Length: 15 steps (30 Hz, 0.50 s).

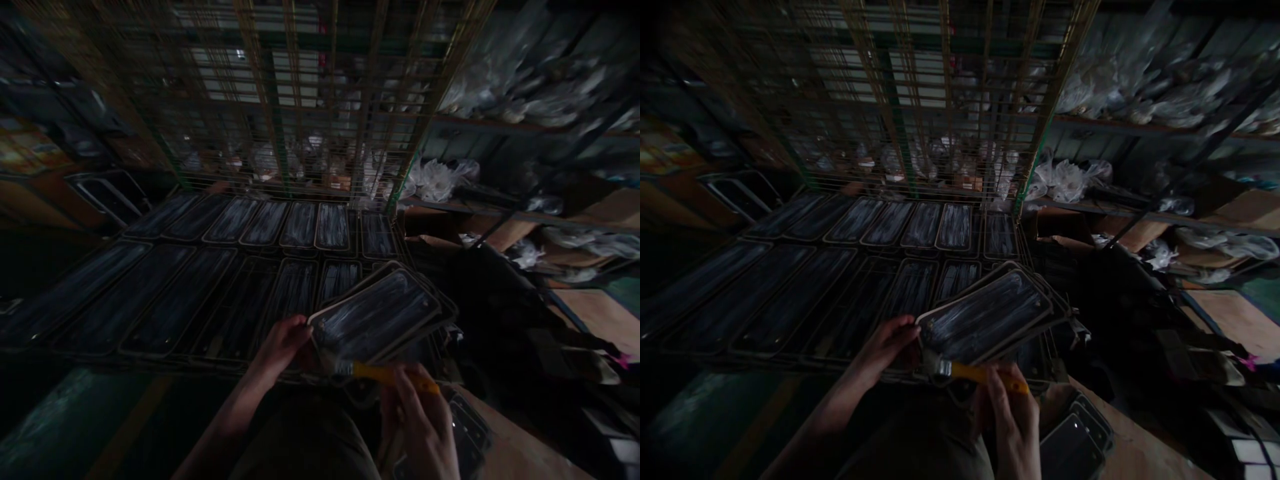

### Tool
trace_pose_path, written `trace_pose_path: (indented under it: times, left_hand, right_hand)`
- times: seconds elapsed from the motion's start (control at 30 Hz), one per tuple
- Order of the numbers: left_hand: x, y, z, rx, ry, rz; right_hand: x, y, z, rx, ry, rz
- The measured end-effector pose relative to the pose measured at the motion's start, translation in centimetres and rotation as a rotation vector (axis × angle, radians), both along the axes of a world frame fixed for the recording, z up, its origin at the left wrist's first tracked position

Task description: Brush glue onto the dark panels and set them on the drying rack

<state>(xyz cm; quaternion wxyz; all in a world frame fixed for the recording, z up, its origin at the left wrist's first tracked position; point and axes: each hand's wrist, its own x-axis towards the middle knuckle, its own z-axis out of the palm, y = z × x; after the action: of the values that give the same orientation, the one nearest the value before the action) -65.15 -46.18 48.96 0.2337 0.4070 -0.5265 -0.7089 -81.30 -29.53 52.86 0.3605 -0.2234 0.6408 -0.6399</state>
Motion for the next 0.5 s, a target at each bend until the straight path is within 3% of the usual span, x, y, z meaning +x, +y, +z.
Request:
trace_pose_path:
  times: [0.1,0.2,0.37,0.43,0.5]
  left_hand:
    - [0.1,-0.2,-0.1,0.005,0.003,-0.003]
    - [0.2,-0.4,-0.5,-0.008,0.004,0.003]
    - [0.4,-0.7,-1.1,0.037,0.056,-0.063]
    - [0.4,-0.8,-0.9,0.074,0.102,-0.088]
    - [0.3,-0.9,-0.4,0.119,0.164,-0.107]
  right_hand:
    - [-0.4,-1.1,0.3,-0.057,0.14,-0.095]
    - [0.3,-1.9,-0.4,-0.058,0.162,-0.076]
    - [0.0,0.7,-1.6,0.029,0.046,0.033]
    - [-1.2,2.1,-1.8,0.04,0.052,-0.061]
    - [-2.5,2.7,-1.7,0.007,0.161,-0.262]
